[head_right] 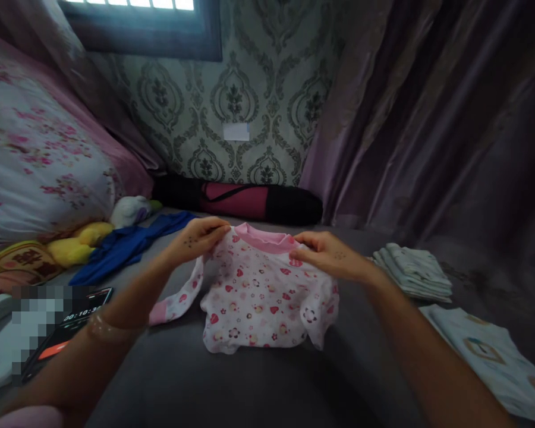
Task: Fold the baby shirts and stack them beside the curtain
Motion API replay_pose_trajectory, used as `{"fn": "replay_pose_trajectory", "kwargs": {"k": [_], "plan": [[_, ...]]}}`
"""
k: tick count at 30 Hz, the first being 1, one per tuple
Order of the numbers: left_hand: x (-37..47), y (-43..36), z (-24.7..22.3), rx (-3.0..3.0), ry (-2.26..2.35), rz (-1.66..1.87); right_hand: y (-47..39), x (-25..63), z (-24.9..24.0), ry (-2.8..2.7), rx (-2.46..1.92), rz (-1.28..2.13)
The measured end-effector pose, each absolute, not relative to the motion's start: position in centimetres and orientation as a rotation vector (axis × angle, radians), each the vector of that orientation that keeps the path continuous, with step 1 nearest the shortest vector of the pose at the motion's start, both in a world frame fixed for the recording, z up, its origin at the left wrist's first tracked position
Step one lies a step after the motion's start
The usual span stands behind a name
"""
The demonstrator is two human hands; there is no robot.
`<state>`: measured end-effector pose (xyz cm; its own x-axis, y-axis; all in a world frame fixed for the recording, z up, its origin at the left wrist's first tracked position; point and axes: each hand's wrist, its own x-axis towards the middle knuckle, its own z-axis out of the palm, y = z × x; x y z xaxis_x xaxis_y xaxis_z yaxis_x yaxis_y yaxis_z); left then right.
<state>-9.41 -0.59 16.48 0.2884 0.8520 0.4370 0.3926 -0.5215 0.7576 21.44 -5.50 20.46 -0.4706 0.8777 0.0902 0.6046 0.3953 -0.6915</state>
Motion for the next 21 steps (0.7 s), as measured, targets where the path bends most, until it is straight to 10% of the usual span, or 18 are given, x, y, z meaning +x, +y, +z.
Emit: {"fn": "replay_pose_trajectory", "kwargs": {"k": [4,11,17,21], "plan": [[-10.4,0.8,21.2,2.221,0.984,0.877,-3.5,22.7,22.8,-2.283,-1.260,0.815],[-8.4,2.0,25.3,2.385,1.112,1.427,-1.7,20.4,26.5,-1.950,-1.345,-0.483],[-10.7,1.7,25.4,2.065,0.920,0.850,-2.5,22.3,27.7,-2.337,-1.341,0.402],[-9.5,2.2,25.3,2.092,1.029,1.177,-1.0,21.9,27.6,-2.027,-1.309,0.242]]}}
